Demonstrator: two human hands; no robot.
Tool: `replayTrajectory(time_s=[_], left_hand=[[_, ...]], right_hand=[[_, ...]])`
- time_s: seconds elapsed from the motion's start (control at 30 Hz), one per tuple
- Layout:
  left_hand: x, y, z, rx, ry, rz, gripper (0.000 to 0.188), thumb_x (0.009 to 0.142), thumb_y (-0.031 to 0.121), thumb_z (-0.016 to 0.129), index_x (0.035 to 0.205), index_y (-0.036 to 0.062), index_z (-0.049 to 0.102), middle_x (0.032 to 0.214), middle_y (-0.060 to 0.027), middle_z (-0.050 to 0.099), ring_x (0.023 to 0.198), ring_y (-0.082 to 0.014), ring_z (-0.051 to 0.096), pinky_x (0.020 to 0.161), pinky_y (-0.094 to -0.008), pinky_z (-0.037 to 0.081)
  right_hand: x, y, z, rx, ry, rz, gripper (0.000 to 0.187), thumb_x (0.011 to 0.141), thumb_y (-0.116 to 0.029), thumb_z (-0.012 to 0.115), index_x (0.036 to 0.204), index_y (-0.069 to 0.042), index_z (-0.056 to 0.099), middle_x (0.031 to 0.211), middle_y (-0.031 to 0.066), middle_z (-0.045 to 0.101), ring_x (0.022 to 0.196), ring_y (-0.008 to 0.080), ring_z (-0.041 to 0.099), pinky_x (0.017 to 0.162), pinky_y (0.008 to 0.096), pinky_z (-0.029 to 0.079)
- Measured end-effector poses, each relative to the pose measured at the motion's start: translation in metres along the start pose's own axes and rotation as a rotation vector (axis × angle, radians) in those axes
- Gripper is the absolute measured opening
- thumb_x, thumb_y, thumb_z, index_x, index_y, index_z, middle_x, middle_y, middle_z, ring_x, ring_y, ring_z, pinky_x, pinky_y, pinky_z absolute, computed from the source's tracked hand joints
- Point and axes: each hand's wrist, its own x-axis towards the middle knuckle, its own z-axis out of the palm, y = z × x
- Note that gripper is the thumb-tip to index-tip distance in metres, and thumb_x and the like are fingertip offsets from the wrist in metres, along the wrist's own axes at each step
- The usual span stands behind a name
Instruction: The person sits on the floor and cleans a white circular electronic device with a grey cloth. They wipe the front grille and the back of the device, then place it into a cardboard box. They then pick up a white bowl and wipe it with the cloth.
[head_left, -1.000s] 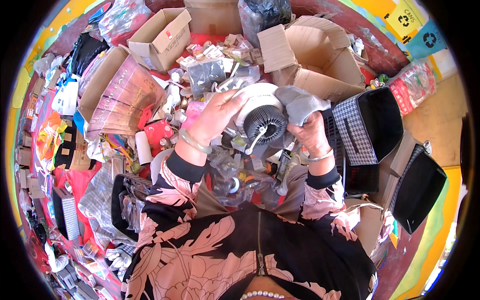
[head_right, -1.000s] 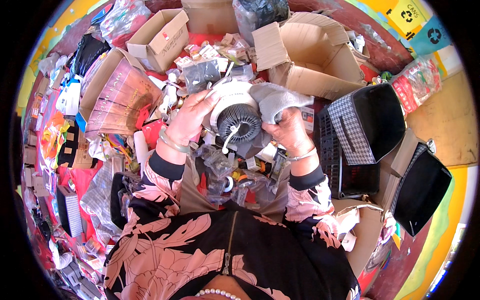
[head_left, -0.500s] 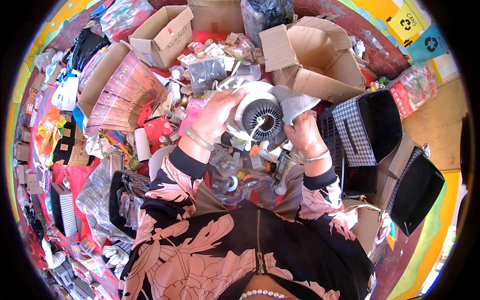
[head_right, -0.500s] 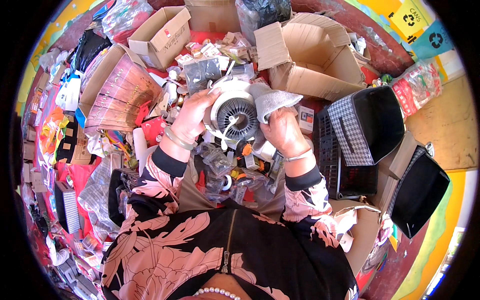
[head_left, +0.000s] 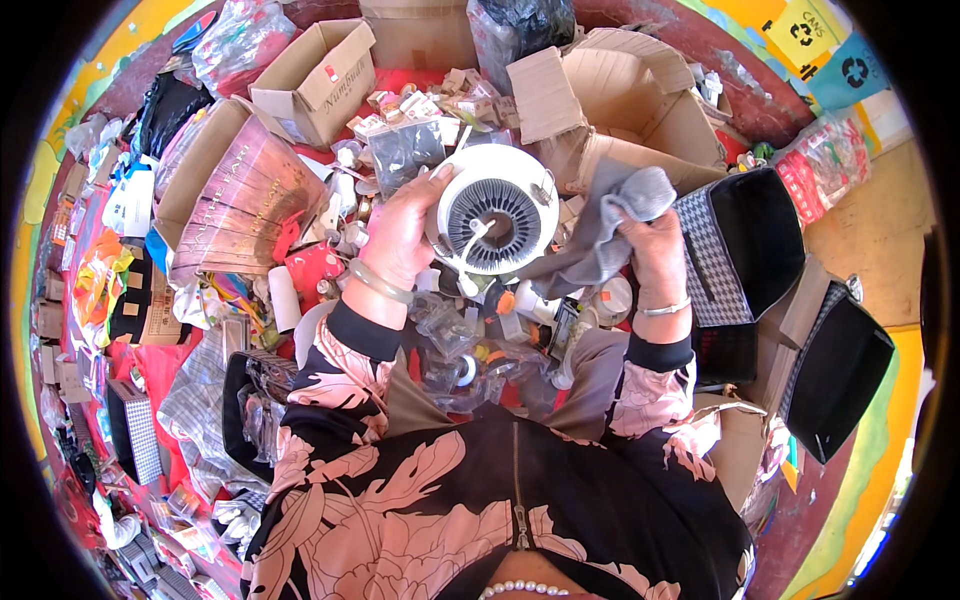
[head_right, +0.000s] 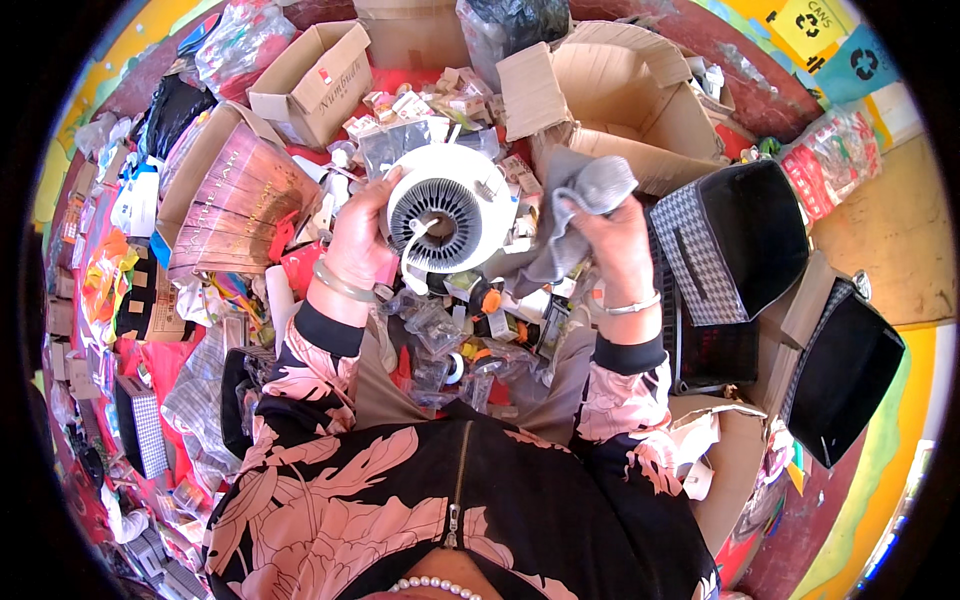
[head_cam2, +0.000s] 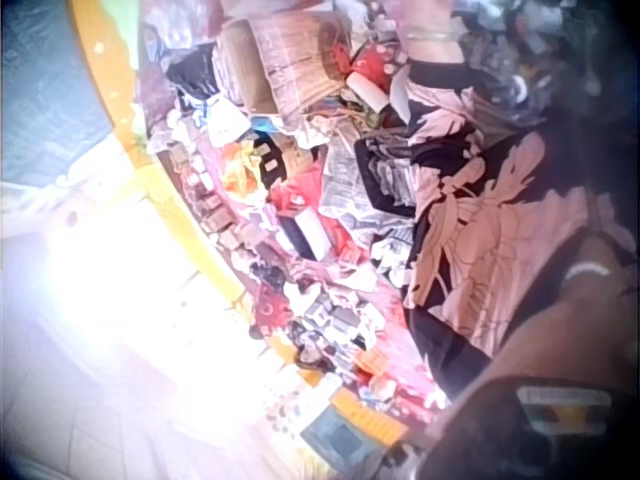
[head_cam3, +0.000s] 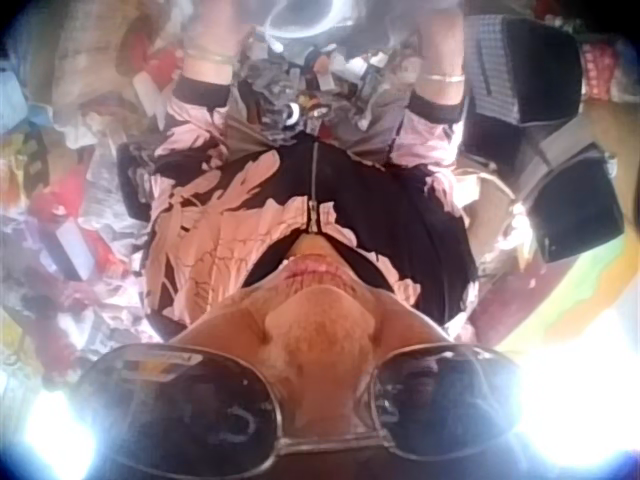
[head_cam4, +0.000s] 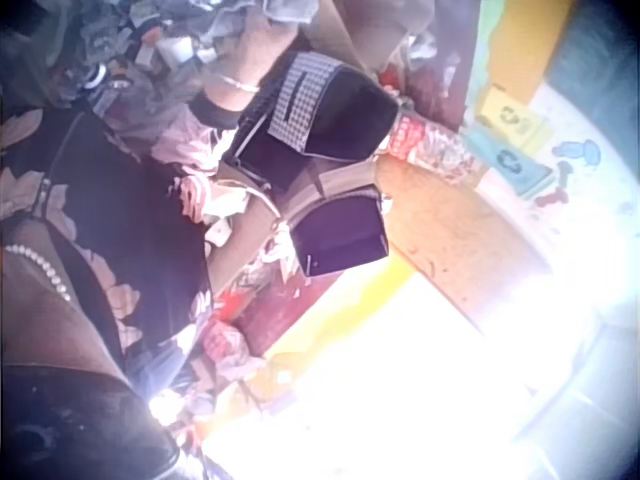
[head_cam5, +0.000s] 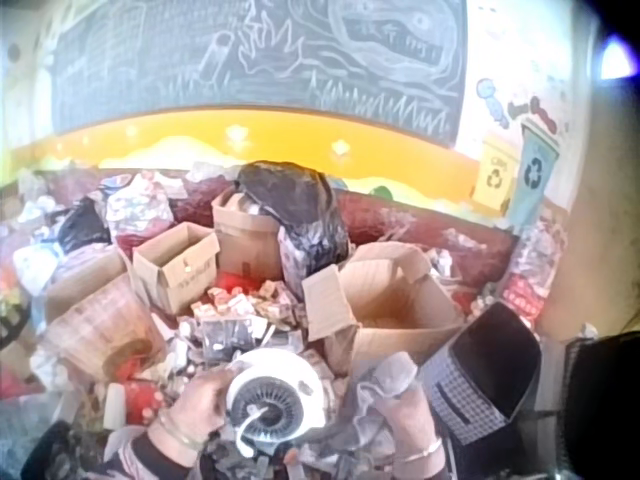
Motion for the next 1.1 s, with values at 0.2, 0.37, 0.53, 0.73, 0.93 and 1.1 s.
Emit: replayTrajectory(time_s=[0.2,0.37,0.53,0.73,0.93,1.1], left_hand=[[-0.011,0.001,0.007,0.358,-0.122,-0.067,0.031,0.09,0.02,0.052,0.108,-0.0046,0.058,0.097,-0.0056,0.063,0.087,-0.011,0.058,0.075,-0.0245,0.046],[-0.009,-0.01,0.0,0.684,-0.192,0.032,0.03,0.091,0.019,0.052,0.107,-0.0046,0.059,0.094,-0.0046,0.062,0.085,-0.0091,0.055,0.077,-0.0242,0.044],[-0.008,-0.008,-0.003,0.724,-0.198,0.002,0.031,0.09,0.017,0.053,0.112,-0.0045,0.057,0.101,-0.0068,0.062,0.092,-0.0113,0.057,0.084,-0.0249,0.044],[-0.018,0.001,0.003,0.275,-0.133,-0.073,0.03,0.088,0.018,0.056,0.107,-0.0047,0.059,0.097,-0.0065,0.063,0.086,-0.0118,0.058,0.077,-0.0244,0.045],[-0.017,0.002,0.001,0.245,-0.127,-0.092,0.031,0.087,0.021,0.058,0.106,-0.0039,0.059,0.095,-0.0068,0.063,0.084,-0.0122,0.059,0.076,-0.0244,0.045],[-0.016,0.0,0.004,0.341,-0.102,-0.107,0.03,0.088,0.021,0.056,0.104,-0.0041,0.059,0.094,-0.0057,0.063,0.083,-0.0109,0.058,0.074,-0.0236,0.045]], right_hand=[[-0.012,-0.019,0.013,-0.145,-0.126,0.12,0.045,0.069,-0.012,0.076,0.106,0.002,0.053,0.094,0.0058,0.061,0.085,0.0132,0.058,0.077,0.0265,0.047],[-0.008,-0.008,0.03,-0.513,-0.366,0.197,0.059,0.064,-0.016,0.08,0.111,0.003,0.051,0.1,0.0071,0.06,0.091,0.0133,0.055,0.082,0.0281,0.044],[-0.008,-0.005,0.023,-0.289,-0.479,0.303,0.055,0.067,-0.011,0.076,0.112,0.003,0.049,0.099,0.0065,0.059,0.091,0.0142,0.056,0.082,0.0267,0.044],[-0.012,-0.016,0.018,0.104,-0.287,0.309,0.038,0.069,0.002,0.065,0.105,0.0,0.053,0.093,0.0043,0.06,0.087,0.0143,0.058,0.08,0.0275,0.045],[-0.01,-0.013,0.021,0.233,-0.059,0.218,0.028,0.069,0.007,0.067,0.095,-0.001,0.06,0.085,0.0061,0.065,0.075,0.0155,0.063,0.069,0.0271,0.051],[-0.016,-0.011,0.02,0.185,-0.148,0.162,0.03,0.069,0.005,0.069,0.097,-0.001,0.061,0.088,0.0062,0.065,0.078,0.0144,0.063,0.071,0.0269,0.051]])
